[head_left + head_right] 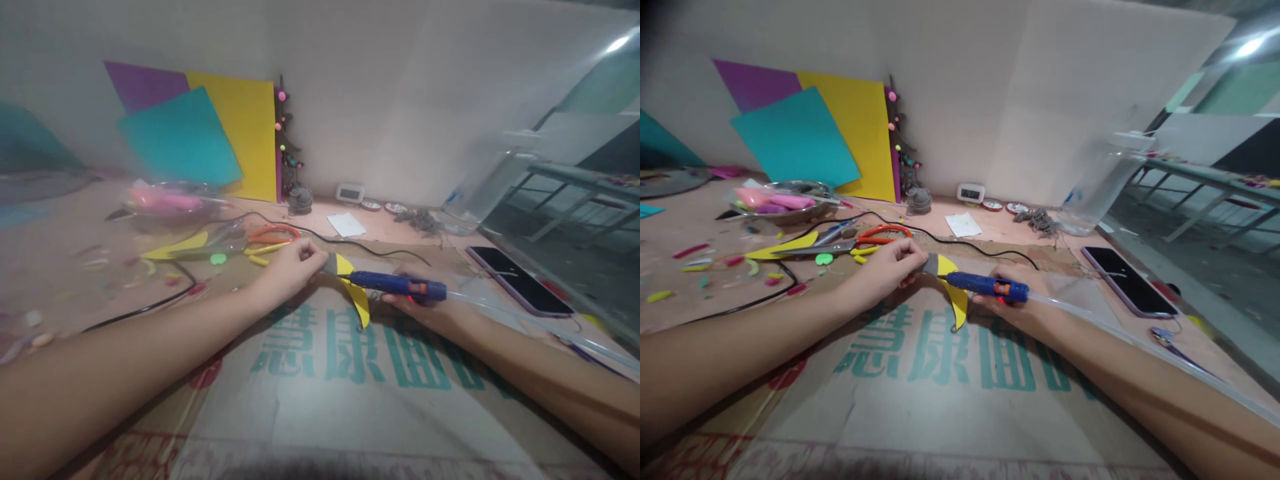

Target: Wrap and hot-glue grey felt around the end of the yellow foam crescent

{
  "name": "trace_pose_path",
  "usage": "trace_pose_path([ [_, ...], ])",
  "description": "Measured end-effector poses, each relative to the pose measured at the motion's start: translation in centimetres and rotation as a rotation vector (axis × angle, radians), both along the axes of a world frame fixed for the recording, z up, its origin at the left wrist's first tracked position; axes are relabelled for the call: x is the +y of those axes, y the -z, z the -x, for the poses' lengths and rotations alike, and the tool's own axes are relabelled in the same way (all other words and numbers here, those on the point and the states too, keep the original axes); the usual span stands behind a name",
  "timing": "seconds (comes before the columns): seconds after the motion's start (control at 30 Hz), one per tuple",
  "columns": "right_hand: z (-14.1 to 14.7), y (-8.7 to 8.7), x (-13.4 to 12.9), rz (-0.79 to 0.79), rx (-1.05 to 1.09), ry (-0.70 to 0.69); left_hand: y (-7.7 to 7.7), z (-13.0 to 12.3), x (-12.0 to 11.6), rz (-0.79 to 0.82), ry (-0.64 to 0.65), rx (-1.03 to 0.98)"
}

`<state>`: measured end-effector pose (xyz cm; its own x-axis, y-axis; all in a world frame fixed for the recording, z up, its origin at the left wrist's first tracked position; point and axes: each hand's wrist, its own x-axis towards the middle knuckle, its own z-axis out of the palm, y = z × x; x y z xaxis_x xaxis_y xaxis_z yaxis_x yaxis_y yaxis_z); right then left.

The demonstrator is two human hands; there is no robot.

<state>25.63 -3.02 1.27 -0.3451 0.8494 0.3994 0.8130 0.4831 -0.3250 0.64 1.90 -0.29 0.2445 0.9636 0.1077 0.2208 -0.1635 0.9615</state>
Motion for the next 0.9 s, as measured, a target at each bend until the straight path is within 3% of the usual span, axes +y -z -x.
trace_pose_path([
  [0.23,0.2,0.3,0.0,0.029,0.099,0.057,-0.2,0.0,-0.3,-0.005,-0.002,0.019],
  [0.47,-0.2,0.4,0.1,0.014,0.094,0.019,0.2,0.0,-0.1,-0.029,0.010,0.014],
  [0.77,0.7,-1.2,-0.7,-0.038,0.083,0.011,-0.1,-0.1,-0.1,-0.035,0.004,0.019],
  [0.9,0.4,-1.0,-0.5,-0.041,0.097,-0.013,-0.2,-0.1,-0.2,-0.045,0.005,0.028],
])
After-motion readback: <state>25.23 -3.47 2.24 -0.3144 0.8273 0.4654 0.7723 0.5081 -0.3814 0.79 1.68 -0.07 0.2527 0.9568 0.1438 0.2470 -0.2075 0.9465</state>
